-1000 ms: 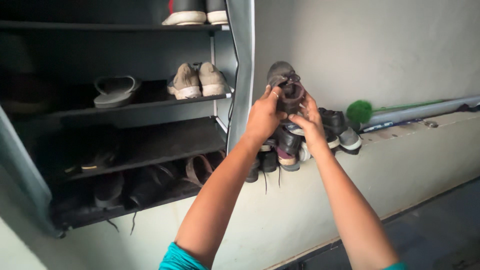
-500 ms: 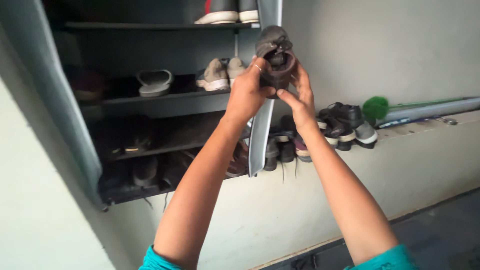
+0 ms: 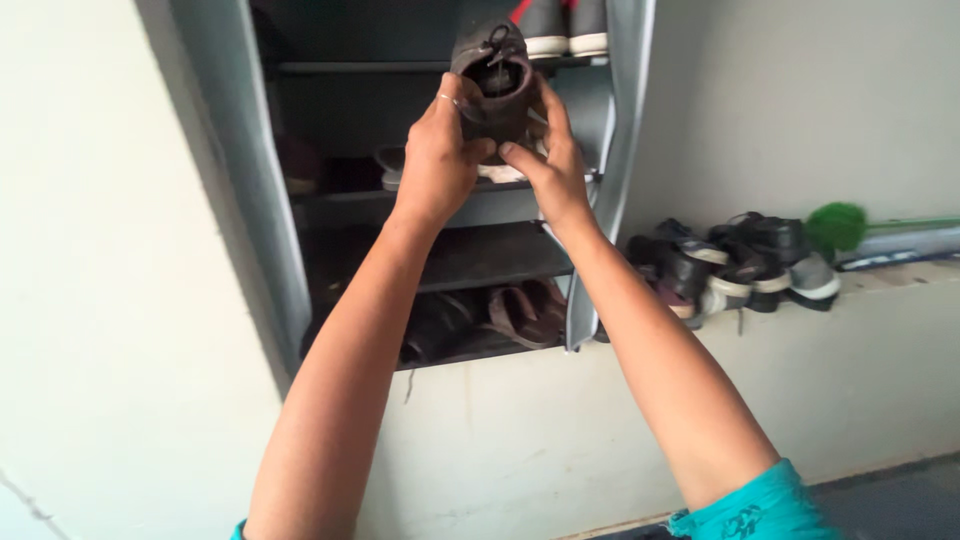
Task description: The person picks up various shoes and sandals from a pile on the floor and places them onto the shelves of a gray shoe rack. They handle sneakers, sandals, and flip-flops one at a time, arranging them on different levels of the rack.
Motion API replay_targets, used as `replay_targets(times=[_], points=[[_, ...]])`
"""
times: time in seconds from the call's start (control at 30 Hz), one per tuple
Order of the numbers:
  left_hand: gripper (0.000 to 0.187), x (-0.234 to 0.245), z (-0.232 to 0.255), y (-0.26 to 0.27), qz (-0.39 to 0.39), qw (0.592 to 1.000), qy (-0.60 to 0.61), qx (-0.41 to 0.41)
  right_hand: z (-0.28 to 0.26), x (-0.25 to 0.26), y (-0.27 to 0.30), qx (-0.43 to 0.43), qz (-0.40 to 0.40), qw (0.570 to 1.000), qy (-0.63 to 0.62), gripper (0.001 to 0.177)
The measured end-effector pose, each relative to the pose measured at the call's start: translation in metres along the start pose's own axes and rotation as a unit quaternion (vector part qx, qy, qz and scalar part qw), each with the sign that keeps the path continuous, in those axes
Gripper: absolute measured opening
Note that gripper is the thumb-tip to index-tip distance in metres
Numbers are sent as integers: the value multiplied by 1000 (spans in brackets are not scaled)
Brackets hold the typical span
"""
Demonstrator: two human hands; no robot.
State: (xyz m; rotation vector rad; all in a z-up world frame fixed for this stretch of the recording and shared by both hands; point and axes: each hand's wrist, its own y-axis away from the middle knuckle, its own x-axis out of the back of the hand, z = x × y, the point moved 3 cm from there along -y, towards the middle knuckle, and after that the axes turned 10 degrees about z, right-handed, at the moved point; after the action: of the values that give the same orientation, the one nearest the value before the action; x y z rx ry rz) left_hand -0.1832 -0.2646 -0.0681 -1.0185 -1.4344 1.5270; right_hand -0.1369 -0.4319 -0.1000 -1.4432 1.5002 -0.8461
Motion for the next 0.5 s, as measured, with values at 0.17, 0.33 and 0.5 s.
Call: replay_targets(times=[0.17, 0.33, 0.5], points=[[55, 43, -16, -15, -13, 999, -36, 3, 5, -48, -10, 49, -17, 999, 17, 84], [50, 73, -42, -28, -37, 996, -41, 70, 20, -87, -22, 84, -26, 996, 32, 81], [52, 97, -62, -37, -21, 999, -40, 25, 32, -117, -37, 118, -50, 991, 34, 80]])
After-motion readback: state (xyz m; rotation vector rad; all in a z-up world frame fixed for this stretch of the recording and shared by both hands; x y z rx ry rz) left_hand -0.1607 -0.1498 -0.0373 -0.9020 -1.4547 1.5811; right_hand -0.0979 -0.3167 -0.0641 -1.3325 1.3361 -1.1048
